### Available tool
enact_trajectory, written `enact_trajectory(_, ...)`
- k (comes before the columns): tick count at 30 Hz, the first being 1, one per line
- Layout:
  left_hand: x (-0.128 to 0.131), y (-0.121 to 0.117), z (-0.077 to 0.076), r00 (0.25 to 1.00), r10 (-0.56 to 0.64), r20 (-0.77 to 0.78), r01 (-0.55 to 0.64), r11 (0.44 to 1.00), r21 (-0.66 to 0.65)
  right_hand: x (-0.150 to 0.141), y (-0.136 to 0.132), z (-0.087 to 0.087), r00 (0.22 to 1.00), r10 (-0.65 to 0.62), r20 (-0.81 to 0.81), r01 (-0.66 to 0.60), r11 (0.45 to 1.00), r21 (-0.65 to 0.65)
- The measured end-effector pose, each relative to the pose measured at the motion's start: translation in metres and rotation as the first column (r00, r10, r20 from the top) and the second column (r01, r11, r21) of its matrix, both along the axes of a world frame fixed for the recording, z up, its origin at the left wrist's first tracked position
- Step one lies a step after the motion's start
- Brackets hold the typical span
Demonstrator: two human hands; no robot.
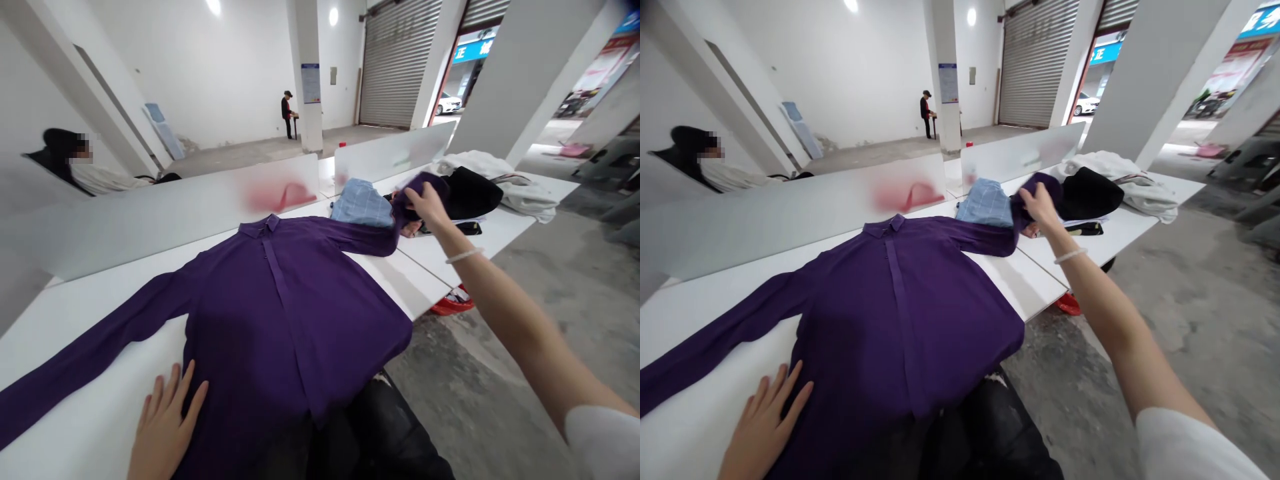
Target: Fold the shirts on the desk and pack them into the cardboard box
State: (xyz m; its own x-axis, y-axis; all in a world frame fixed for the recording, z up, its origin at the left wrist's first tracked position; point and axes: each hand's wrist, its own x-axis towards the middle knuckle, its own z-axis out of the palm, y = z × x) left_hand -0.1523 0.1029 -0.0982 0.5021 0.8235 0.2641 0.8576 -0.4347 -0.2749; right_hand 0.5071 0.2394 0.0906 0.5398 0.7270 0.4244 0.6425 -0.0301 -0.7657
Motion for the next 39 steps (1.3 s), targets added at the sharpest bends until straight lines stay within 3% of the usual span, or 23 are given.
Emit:
enact_trajectory(3,0.010,-0.003,0.007,1.000,-0.009,0.015,0.008,0.999,0.046,-0.091,0.009,0.011,0.977,0.205,0.066,-0.211,0.971,0.109)
enact_trajectory(5,0.016,-0.006,0.011,0.999,-0.017,0.028,0.014,0.996,0.086,-0.155,-0.008,0.006,0.878,0.444,0.176,-0.463,0.882,0.086)
enact_trajectory(6,0.019,-0.006,0.013,0.999,-0.023,0.034,0.019,0.995,0.102,-0.184,-0.022,-0.001,0.791,0.566,0.232,-0.588,0.808,0.036)
enact_trajectory(8,0.022,-0.007,0.015,0.999,-0.028,0.041,0.022,0.992,0.123,-0.228,-0.052,-0.024,0.482,0.793,0.374,-0.815,0.562,-0.141)
enact_trajectory(9,0.022,-0.008,0.015,0.999,-0.033,0.041,0.028,0.991,0.127,-0.242,-0.065,-0.039,0.363,0.824,0.435,-0.847,0.486,-0.214)
enact_trajectory(11,0.019,-0.008,0.013,0.998,-0.054,0.035,0.050,0.992,0.116,-0.257,-0.085,-0.069,0.219,0.843,0.492,-0.855,0.408,-0.320)
enact_trajectory(14,0.013,-0.008,0.011,0.997,-0.038,0.064,0.033,0.996,0.082,-0.256,-0.098,-0.104,0.174,0.832,0.527,-0.818,0.420,-0.394)
enact_trajectory(18,0.027,-0.008,0.023,0.986,0.007,0.166,-0.013,0.999,0.034,-0.240,-0.099,-0.118,0.243,0.810,0.534,-0.776,0.492,-0.394)
enact_trajectory(23,0.113,0.001,0.064,0.960,-0.001,0.279,0.013,0.999,-0.039,-0.224,-0.089,-0.126,0.393,0.788,0.475,-0.716,0.586,-0.379)
enact_trajectory(26,0.163,0.014,0.078,0.964,-0.037,0.263,0.085,0.981,-0.173,-0.222,-0.087,-0.133,0.389,0.778,0.493,-0.681,0.603,-0.414)
enact_trajectory(29,0.182,0.029,0.087,0.972,0.025,0.233,0.029,0.974,-0.226,-0.225,-0.090,-0.133,0.376,0.768,0.518,-0.644,0.619,-0.450)
enact_trajectory(33,0.176,0.041,0.108,0.955,0.107,0.277,-0.082,0.991,-0.104,-0.242,-0.092,-0.126,0.392,0.735,0.554,-0.578,0.665,-0.473)
enact_trajectory(36,0.171,0.039,0.120,0.932,0.006,0.362,-0.049,0.993,0.110,-0.259,-0.077,-0.126,0.344,0.747,0.569,-0.637,0.631,-0.443)
enact_trajectory(39,0.168,0.029,0.120,0.915,-0.109,0.388,0.000,0.963,0.270,-0.261,-0.041,-0.129,0.358,0.771,0.527,-0.651,0.610,-0.451)
